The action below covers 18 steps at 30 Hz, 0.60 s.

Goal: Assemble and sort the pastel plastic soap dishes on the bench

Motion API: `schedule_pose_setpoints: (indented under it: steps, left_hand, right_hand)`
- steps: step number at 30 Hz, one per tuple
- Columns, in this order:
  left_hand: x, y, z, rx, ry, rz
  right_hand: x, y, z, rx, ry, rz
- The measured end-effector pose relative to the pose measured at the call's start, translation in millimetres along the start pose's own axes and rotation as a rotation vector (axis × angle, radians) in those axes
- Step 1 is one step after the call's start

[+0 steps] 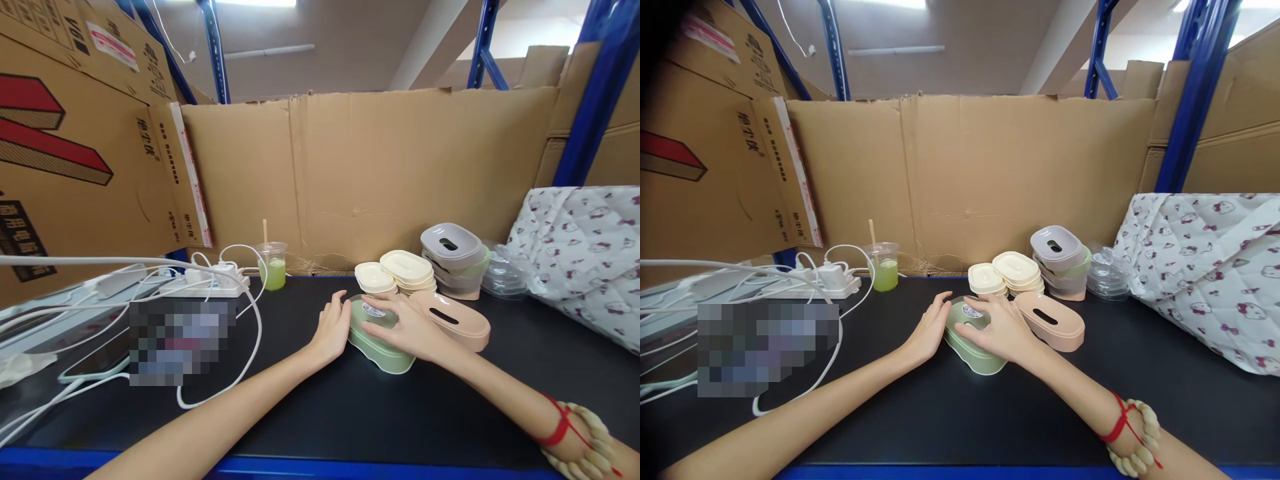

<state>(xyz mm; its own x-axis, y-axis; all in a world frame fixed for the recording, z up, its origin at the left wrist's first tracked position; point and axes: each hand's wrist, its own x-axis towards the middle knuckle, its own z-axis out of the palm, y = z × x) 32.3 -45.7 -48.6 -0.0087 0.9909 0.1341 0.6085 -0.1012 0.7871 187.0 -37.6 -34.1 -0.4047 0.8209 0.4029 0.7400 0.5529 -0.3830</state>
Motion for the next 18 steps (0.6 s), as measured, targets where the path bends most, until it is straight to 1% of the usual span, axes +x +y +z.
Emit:
schedule_pose_setpoints:
  steps: [5,9,14,18]
  left_hand:
    - [-0.2,0.3,-0.3,-0.028,0.015,-0.002]
    - [0.5,-1.7,-1.2,-0.061,0.023,0.002]
    - [2.0,-5.6,-1.0,-0.051,0.029,0.066]
    - [4.0,-7.3,-0.1,-0.077,0.039,0.071]
  right_hand:
    - [-3.2,4.2,-0.5,0.081,-0.034,-0.022]
    - [-5.4,4.0,-1.2,0.17,-0.03,-0.04]
    - [-7.4,0.3,1.2,0.2,-0.006,-0.025]
    - [-7.7,1.0,6.0,0.195,0.051,-0.048]
